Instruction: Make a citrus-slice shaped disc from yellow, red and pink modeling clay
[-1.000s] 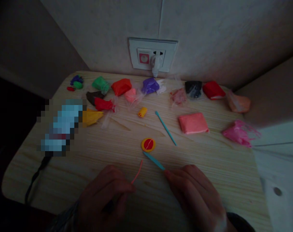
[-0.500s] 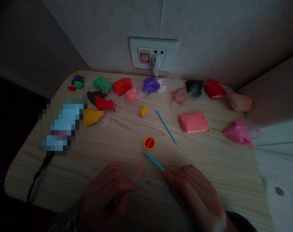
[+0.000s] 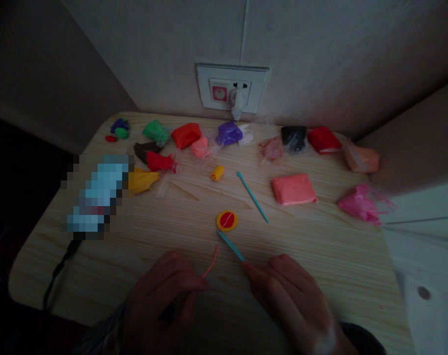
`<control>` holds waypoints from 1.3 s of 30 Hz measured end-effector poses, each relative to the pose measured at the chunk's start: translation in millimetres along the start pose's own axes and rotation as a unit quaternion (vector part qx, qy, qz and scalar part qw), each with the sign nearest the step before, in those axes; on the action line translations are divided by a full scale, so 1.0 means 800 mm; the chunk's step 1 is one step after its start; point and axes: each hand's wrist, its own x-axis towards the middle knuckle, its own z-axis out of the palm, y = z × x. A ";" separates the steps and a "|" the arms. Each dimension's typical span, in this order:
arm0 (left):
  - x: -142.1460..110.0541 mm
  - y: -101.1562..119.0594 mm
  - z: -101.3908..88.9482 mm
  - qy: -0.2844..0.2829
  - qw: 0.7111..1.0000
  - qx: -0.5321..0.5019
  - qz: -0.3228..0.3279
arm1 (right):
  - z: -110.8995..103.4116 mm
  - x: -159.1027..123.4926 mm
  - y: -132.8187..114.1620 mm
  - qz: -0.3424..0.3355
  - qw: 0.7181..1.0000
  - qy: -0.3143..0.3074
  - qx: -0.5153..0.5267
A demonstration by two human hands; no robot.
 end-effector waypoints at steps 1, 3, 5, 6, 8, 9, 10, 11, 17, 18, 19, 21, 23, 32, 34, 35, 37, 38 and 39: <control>-0.001 0.000 0.000 0.001 1.000 0.003 0.000 | 0.000 0.000 0.000 0.004 1.000 -0.007 -0.003; -0.002 0.001 0.000 0.003 1.000 0.007 0.001 | 0.001 -0.001 -0.001 0.007 1.000 -0.014 -0.001; -0.002 0.001 0.000 0.006 1.000 0.011 0.003 | 0.002 0.000 -0.002 0.019 1.000 -0.017 0.000; -0.002 0.001 0.001 0.006 1.000 0.012 0.003 | 0.002 0.001 -0.003 0.023 1.000 -0.012 0.000; -0.002 0.001 0.000 0.007 1.000 0.009 0.004 | 0.002 0.002 -0.004 0.029 1.000 -0.002 0.004; -0.002 0.001 0.000 0.007 1.000 0.006 0.004 | 0.002 0.003 -0.004 0.030 0.999 0.009 0.006; -0.001 0.001 0.000 0.005 1.000 0.001 0.005 | 0.002 0.003 -0.005 0.035 0.999 0.023 0.010; -0.001 0.002 0.000 0.000 1.000 -0.005 0.008 | 0.002 0.003 -0.005 0.044 0.998 0.039 0.014; -0.002 0.001 0.002 0.008 1.000 0.000 0.001 | 0.003 -0.002 -0.006 0.191 0.969 0.148 -0.051; -0.002 0.001 0.002 0.011 1.000 0.008 -0.002 | 0.004 -0.002 -0.006 0.199 0.967 0.148 -0.066; -0.001 0.001 0.002 0.011 1.000 0.017 -0.003 | 0.004 0.000 -0.005 0.193 0.968 0.143 -0.077; 0.000 0.001 0.002 0.010 0.999 0.033 -0.004 | 0.005 0.004 -0.004 0.183 0.970 0.133 -0.087; 0.002 0.001 0.001 0.014 0.999 0.046 -0.008 | 0.006 0.007 -0.003 0.171 0.973 0.123 -0.091; -0.003 -0.008 0.013 0.014 0.997 0.057 -0.058 | 0.008 0.009 -0.002 0.156 0.976 0.109 -0.103; -0.005 -0.010 0.016 0.010 0.997 0.050 -0.061 | 0.007 0.011 -0.004 0.161 0.976 0.111 -0.100; -0.006 -0.010 0.016 0.007 0.997 0.046 -0.063 | 0.007 0.013 -0.005 0.170 0.974 0.115 -0.097; -0.007 -0.010 0.016 0.002 0.997 0.039 -0.066 | 0.006 0.015 -0.008 0.189 0.969 0.128 -0.094; -0.006 -0.010 0.015 0.002 0.997 0.035 -0.069 | 0.006 0.015 -0.009 0.196 0.967 0.134 -0.093; -0.006 -0.009 0.015 0.005 0.997 0.030 -0.071 | 0.005 0.014 -0.009 0.200 0.966 0.137 -0.091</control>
